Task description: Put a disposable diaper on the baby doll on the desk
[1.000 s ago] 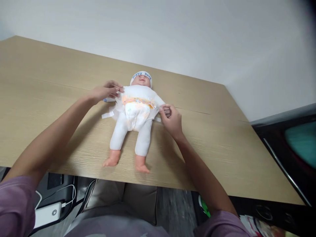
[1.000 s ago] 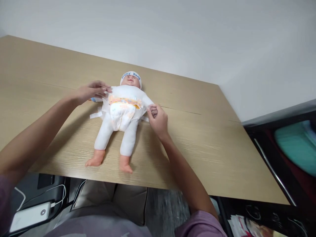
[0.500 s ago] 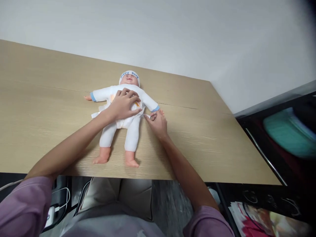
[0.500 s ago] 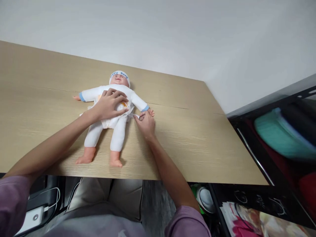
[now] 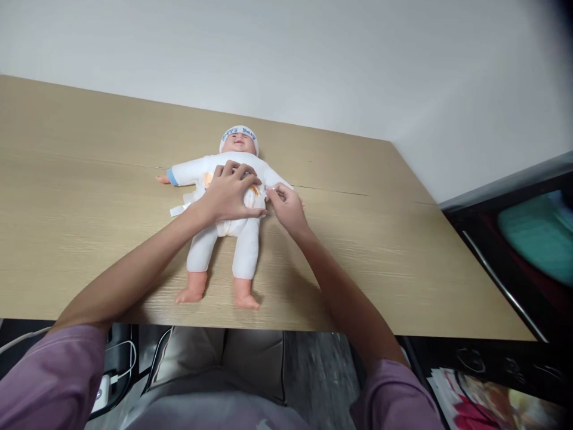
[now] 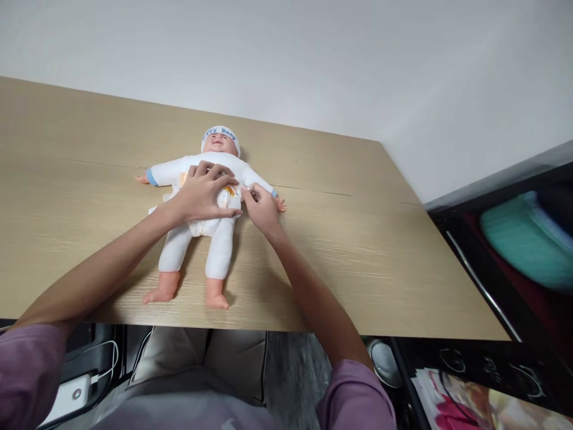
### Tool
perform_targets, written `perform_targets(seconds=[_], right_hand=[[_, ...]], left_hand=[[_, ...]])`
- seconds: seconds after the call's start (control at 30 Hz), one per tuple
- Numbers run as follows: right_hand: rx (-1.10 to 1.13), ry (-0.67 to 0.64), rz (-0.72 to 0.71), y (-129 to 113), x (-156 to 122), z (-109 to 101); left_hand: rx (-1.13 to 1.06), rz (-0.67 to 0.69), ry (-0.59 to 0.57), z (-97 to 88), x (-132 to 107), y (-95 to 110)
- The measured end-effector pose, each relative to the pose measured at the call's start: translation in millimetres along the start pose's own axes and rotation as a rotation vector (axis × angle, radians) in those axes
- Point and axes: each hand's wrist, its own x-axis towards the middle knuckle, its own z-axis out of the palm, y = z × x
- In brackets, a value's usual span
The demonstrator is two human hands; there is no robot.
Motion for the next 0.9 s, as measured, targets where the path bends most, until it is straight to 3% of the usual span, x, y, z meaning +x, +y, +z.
perform_targets(seconds=[0.17,0.33,0.43,0.57,0.73,0.9], right_hand=[[0.008,0.01,-0.004,-7,10,28],[-0.103,0.111,-0.236,-14,-25,21],[-0.212,0.061,-0.385,-14,-43,15],[-0.317,-0.026,-0.43,-12,-48,12],[-0.377,-0.059,-0.441,-12,-46,5],[-0.361,-0.038,-0.468,-9,-46,6]], left_hand=[[0.017,-0.001,0.009,2.2,0,1],[-0.013,-0.023,-0.011,3.5,-1,0],[-0.099,-0.04,-0.036,-2.3,0,-6],[-0.323,-0.016,0.013,-15.9,-6,-24],[-0.242,-0.182,0.226,-15.0,-53,-64],[-0.072,-0.21,0.096,-10.2,-103,-97]])
